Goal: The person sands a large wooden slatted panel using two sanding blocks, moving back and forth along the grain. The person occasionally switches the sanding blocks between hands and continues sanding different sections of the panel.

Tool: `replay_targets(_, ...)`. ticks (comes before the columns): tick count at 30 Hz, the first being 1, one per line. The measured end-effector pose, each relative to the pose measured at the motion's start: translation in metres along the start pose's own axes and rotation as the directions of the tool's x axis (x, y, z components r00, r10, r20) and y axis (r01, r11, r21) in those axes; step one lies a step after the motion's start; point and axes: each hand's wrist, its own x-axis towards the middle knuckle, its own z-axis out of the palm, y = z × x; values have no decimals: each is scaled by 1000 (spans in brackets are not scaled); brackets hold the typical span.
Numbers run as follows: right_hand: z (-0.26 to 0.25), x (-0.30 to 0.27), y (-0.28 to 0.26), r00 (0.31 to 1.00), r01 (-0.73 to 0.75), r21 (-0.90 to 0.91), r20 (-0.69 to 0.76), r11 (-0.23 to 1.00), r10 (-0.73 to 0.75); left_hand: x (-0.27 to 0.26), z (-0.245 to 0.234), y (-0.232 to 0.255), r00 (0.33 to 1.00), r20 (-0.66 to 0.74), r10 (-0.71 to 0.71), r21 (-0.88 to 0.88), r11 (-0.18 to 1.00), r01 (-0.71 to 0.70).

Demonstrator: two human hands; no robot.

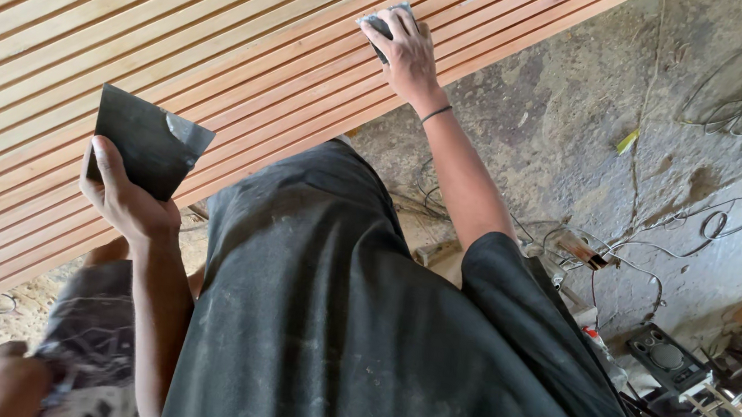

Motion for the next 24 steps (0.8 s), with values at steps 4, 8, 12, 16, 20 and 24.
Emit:
replay_targets(4,12,3,12,1000,3,-7,3,1000,-3,-1,7,-2,998,57,-1,-21,1000,2)
replay_targets(8,22,0,12,1000,28,-40,-11,999,-29,0,13,0,991,134,16,-5,1000,-16)
replay_targets(12,29,-3,16,999,43,-75,-20,996,-45,4,23,-1,995,101,19,11,1000,-21)
replay_targets(16,25,-1,33,984,176,-114,-6,978,-178,2,33,11,957,287,37,12,999,-42)
replay_targets(20,14,16,46,984,150,-20,97,988,-147,3,51,20,970,243,15,22,1000,-21)
replay_targets(24,6,15,28,998,-60,44,4,997,60,8,48,19,997,68,-24,-38,999,26)
